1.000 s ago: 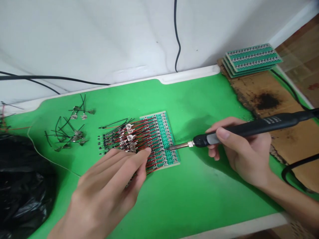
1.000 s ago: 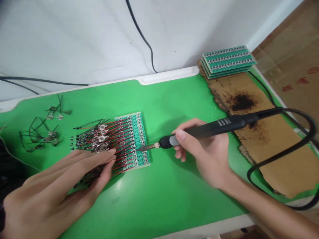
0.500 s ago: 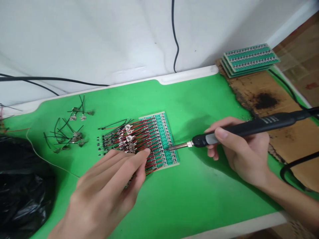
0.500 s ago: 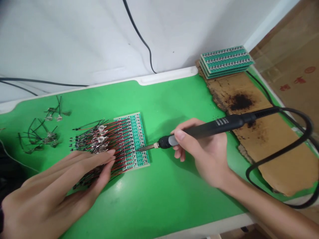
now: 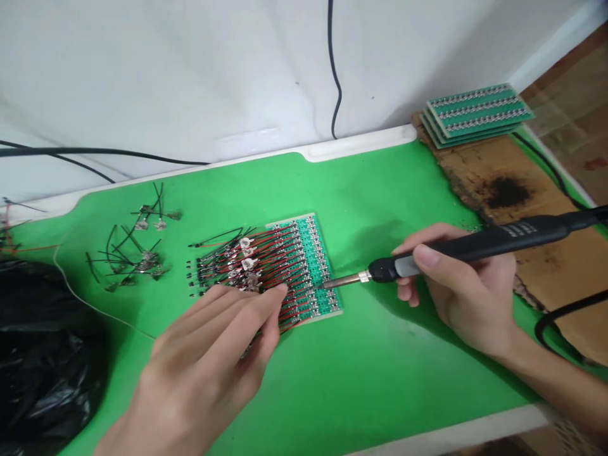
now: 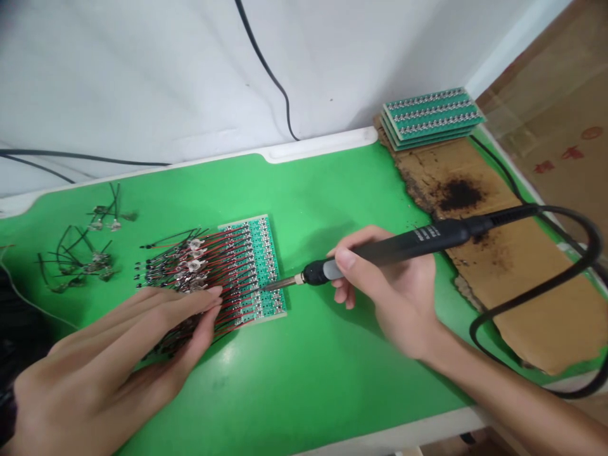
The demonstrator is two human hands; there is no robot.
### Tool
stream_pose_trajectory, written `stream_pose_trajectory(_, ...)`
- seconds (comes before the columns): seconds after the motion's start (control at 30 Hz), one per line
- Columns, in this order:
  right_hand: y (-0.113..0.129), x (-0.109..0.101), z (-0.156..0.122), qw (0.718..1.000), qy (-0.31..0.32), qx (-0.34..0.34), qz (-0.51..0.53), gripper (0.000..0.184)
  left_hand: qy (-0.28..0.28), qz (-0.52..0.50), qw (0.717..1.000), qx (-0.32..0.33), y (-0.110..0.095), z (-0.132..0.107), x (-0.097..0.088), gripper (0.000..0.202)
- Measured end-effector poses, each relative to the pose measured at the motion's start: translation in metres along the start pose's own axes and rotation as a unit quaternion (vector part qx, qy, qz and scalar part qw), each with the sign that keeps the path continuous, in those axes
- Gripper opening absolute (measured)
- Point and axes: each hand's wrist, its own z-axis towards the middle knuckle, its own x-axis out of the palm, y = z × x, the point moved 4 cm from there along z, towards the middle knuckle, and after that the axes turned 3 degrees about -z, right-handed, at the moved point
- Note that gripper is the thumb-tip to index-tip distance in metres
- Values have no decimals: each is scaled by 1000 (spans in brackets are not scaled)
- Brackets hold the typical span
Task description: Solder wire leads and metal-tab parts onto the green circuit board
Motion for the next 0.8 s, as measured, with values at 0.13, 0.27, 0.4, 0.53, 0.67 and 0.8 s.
stream_pose_trajectory(0.13, 2, 0, -1, 1000, 0, -6, -2, 13, -7, -12, 1000, -1, 0, 0, 0, 24)
stream_pose_trajectory(0.27, 1, -1, -1, 1000, -4, -7, 2, 15, -10, -22, 1000, -2, 0, 1, 1, 27)
stream_pose_trajectory(0.4, -1, 0, 2, 1000, -5, -6, 3, 20, -10, -32, 999, 3, 2, -1, 1, 28)
stream_pose_trajectory(0.53, -3, 0, 3, 1000, -4, -8, 2, 22, -9, -33, 999, 8, 4, -2, 0, 28)
stream_pose_trajectory(0.67, -5, 0, 4, 1000, -7, -1, -3, 23, -5, -31, 999, 9, 4, -2, -1, 26)
stream_pose_trajectory(0.8, -5, 0, 3, 1000, -6, 0, -5, 21, -2, -30, 999, 10, 4, -3, 0, 26)
